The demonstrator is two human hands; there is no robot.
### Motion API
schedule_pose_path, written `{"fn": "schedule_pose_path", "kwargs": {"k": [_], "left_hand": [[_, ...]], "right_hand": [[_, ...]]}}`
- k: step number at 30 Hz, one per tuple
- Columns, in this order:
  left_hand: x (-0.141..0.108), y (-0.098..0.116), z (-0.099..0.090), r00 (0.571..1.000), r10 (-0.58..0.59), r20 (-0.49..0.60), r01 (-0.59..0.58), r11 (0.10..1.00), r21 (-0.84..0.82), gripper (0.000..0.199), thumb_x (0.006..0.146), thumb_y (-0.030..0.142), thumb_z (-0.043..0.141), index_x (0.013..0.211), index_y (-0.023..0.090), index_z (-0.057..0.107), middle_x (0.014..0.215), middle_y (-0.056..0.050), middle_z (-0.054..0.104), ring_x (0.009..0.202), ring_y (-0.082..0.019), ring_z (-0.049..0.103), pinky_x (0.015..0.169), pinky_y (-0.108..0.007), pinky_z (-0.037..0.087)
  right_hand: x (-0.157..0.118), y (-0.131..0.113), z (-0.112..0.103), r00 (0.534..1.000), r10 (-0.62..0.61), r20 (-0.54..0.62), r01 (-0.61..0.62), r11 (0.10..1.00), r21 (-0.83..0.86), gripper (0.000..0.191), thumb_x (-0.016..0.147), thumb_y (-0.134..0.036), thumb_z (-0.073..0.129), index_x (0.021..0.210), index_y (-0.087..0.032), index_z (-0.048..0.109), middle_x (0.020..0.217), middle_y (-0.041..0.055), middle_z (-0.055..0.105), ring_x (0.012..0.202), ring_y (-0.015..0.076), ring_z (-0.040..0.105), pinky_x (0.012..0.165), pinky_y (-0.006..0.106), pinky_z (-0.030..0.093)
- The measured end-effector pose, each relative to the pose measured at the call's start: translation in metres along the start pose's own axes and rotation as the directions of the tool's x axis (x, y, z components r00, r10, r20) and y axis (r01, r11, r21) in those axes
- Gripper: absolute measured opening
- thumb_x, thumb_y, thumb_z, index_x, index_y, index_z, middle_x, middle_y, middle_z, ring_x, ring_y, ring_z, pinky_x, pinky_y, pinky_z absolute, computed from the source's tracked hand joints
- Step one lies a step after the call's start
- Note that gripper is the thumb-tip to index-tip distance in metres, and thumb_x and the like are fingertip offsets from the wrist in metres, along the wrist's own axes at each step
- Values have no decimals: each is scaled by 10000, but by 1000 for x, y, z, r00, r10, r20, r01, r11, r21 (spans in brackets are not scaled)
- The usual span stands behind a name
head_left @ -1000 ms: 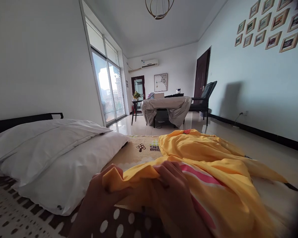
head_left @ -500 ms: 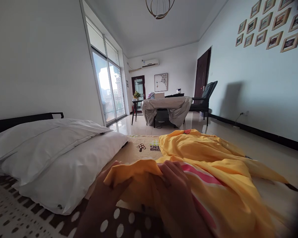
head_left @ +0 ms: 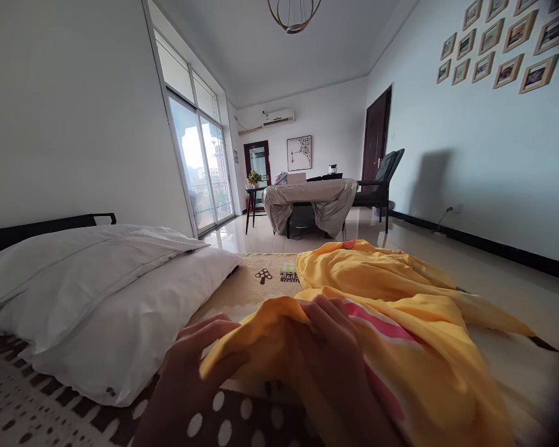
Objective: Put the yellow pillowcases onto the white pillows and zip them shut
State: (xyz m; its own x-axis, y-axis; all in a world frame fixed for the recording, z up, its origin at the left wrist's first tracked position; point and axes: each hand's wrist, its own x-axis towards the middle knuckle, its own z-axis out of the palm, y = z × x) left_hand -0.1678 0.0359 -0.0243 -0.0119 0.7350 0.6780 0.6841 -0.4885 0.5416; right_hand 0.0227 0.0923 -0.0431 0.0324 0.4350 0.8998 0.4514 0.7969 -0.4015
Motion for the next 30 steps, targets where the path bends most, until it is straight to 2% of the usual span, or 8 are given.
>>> {"fn": "schedule_pose_path", "kwargs": {"k": [4, 10, 13, 16, 20, 23, 26, 30], "left_hand": [[8, 6, -2, 990, -19, 138, 29, 997, -75, 97, 764, 255, 624, 798, 184, 681, 720, -10, 617, 645, -144, 542, 576, -219, 445], [9, 2, 10, 998, 37, 43, -31, 992, -123, 169, 793, 296, 565, 757, 160, 658, 717, -26, 617, 659, -154, 561, 592, -226, 407], [9, -3, 15, 997, 1, 76, 8, 992, -124, 131, 738, 291, 570, 731, 170, 620, 671, 0, 583, 622, -139, 515, 568, -220, 369], [9, -4, 18, 990, -70, 124, 88, 986, -141, 80, 691, 253, 582, 710, 176, 585, 625, 29, 527, 587, -114, 448, 532, -201, 331], [10, 1, 15, 979, -161, 129, 184, 963, -198, 155, 674, 273, 667, 680, 172, 549, 595, 48, 485, 560, -91, 387, 503, -187, 297], [11, 7, 11, 953, -276, 124, 297, 929, -222, 278, 690, 371, 711, 647, 171, 522, 544, 59, 436, 523, -82, 358, 470, -186, 283], [14, 11, 7, 924, -356, 136, 380, 891, -248, 303, 643, 418, 753, 691, 167, 590, 591, 38, 527, 564, -112, 461, 490, -194, 365], [16, 9, 6, 858, -404, 316, 504, 776, -379, 397, 567, 334, 803, 908, 161, 697, 769, -6, 679, 727, -204, 607, 634, -267, 505]], "right_hand": [[0, 6, 1, 999, 35, 7, -35, 999, -7, 230, 797, -89, 522, 620, -227, 473, 601, -22, 510, 566, 140, 444, 549, 292, 361], [3, -2, -5, 995, -56, 88, 55, 998, 17, 193, 823, -96, 523, 684, -227, 546, 671, -6, 572, 646, 163, 491, 608, 306, 379], [6, -7, -8, 981, -102, 164, 95, 994, 52, 127, 857, -126, 546, 862, -233, 614, 796, -1, 640, 734, 168, 536, 687, 320, 406], [6, -5, -7, 979, -139, 149, 129, 989, 72, 190, 870, -100, 517, 967, -234, 611, 844, -1, 664, 775, 168, 558, 721, 314, 414], [3, 1, -6, 995, -90, 45, 88, 995, 38, 154, 841, -92, 506, 797, -216, 585, 689, -22, 608, 657, 143, 512, 626, 262, 398], [5, 2, -8, 999, -34, 27, 34, 999, -5, 219, 852, -123, 499, 651, -208, 503, 589, -42, 534, 571, 120, 452, 554, 234, 357], [9, 2, -12, 1000, 3, 21, -2, 1000, -26, 303, 864, -159, 511, 582, -201, 409, 543, -55, 472, 527, 106, 401, 535, 231, 330], [12, 7, -13, 997, 77, 21, -76, 995, -60, 354, 892, -243, 525, 568, -202, 387, 539, -49, 452, 533, 114, 397, 547, 250, 317]]}}
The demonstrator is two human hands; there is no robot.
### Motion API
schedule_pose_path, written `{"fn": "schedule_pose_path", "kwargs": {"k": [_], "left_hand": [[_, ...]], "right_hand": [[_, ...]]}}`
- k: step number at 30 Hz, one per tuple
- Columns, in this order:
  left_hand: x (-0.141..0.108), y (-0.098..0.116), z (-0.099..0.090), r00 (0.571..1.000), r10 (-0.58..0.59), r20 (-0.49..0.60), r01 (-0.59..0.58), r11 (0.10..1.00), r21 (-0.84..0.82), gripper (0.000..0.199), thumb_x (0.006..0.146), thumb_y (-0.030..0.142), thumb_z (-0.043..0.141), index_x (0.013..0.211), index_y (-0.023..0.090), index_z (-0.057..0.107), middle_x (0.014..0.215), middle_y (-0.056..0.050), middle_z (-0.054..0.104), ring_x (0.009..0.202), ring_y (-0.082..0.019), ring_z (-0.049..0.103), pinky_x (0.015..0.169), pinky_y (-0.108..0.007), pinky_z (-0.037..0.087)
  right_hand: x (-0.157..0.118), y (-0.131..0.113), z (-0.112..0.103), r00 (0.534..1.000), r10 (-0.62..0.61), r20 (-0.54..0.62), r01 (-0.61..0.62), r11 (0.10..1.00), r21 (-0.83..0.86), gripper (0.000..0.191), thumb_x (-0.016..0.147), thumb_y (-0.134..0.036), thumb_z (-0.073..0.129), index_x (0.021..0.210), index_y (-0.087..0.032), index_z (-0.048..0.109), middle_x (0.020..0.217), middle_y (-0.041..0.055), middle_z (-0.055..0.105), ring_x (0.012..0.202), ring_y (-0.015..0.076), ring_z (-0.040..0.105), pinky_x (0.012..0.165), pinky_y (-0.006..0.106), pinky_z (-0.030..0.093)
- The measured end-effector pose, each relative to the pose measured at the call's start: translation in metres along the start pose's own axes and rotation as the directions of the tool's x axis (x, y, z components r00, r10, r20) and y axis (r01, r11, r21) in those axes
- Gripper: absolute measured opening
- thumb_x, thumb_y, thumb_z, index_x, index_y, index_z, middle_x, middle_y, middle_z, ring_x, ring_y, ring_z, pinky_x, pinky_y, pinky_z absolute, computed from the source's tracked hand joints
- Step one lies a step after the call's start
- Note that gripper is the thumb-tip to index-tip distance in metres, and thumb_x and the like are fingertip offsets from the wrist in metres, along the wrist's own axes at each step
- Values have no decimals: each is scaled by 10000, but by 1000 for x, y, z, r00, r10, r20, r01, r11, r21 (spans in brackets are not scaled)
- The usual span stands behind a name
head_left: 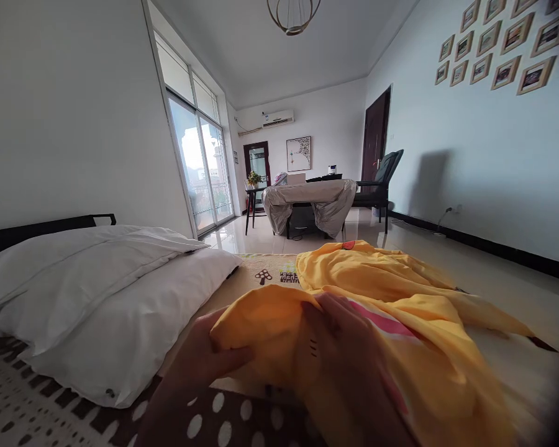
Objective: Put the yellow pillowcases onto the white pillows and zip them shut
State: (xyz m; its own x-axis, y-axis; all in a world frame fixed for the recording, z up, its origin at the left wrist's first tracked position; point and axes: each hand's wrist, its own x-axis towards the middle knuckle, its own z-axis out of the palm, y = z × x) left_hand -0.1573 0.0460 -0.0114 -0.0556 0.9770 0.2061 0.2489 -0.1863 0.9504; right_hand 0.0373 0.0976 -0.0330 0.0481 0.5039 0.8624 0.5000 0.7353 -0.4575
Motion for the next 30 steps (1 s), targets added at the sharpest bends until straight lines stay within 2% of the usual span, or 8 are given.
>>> {"fn": "schedule_pose_path", "kwargs": {"k": [4, 7, 10, 16, 20, 23, 26, 30], "left_hand": [[-3, -1, 1, 967, -87, 240, 119, 985, -122, 341, 594, 313, 791, 884, 146, 723, 824, -32, 704, 786, -238, 636, 712, -316, 530], [-6, 0, 2, 946, -88, 311, 149, 973, -177, 352, 581, 317, 811, 880, 149, 733, 790, -34, 703, 800, -246, 640, 707, -314, 529], [-8, 0, 3, 969, -76, 237, 125, 972, -197, 362, 571, 357, 823, 849, 147, 727, 715, -28, 678, 760, -241, 631, 682, -318, 528], [-6, -8, -2, 985, 96, -147, -103, 994, -45, 293, 615, 391, 792, 725, 148, 672, 716, -30, 632, 729, -207, 590, 667, -291, 498], [-12, -3, -3, 918, 396, -34, -389, 912, 128, 337, 782, 436, 675, 604, 156, 619, 695, -27, 585, 636, -142, 514, 578, -245, 399], [-22, 2, -1, 858, 511, -47, -501, 854, 141, 325, 842, 449, 624, 673, 172, 611, 748, -25, 592, 671, -139, 521, 611, -242, 379], [-31, 1, 1, 858, 508, -74, -502, 861, 83, 382, 834, 520, 607, 666, 182, 546, 731, -21, 550, 672, -145, 493, 607, -246, 379], [-41, -2, 3, 925, 374, -64, -370, 927, 63, 390, 768, 459, 694, 613, 191, 458, 642, 15, 466, 587, -120, 443, 549, -229, 402]], "right_hand": [[-2, 10, 5, 998, 60, -13, -60, 998, 18, 363, 915, -315, 501, 578, -205, 419, 575, -32, 477, 573, 131, 420, 564, 264, 320], [-1, 13, 6, 994, 109, 13, -109, 994, 31, 340, 924, -337, 497, 611, -206, 469, 610, -24, 503, 606, 139, 450, 591, 268, 346], [1, 10, 4, 996, 77, 35, -78, 996, 32, 241, 917, -317, 522, 703, -209, 553, 670, -13, 549, 658, 154, 495, 637, 280, 381], [-6, -11, -1, 989, -148, 11, 147, 988, 39, 86, 893, -174, 524, 937, -223, 579, 837, 11, 633, 808, 182, 546, 771, 328, 406], [-12, -29, -10, 945, -309, 110, 300, 949, 92, 317, 861, -79, 505, 1159, -186, 523, 956, 31, 646, 905, 174, 563, 870, 331, 399], [-14, -37, -17, 906, -378, 193, 359, 925, 123, 329, 838, -79, 534, 1155, -166, 517, 987, 42, 655, 918, 176, 580, 913, 339, 390], [-15, -40, -20, 879, -388, 277, 340, 918, 204, 219, 838, -88, 547, 1034, -185, 538, 873, 15, 639, 794, 151, 578, 820, 307, 433], [-19, -41, -17, 901, -309, 304, 232, 936, 264, 102, 899, -130, 519, 963, -206, 542, 777, -13, 599, 704, 112, 562, 671, 217, 457]]}}
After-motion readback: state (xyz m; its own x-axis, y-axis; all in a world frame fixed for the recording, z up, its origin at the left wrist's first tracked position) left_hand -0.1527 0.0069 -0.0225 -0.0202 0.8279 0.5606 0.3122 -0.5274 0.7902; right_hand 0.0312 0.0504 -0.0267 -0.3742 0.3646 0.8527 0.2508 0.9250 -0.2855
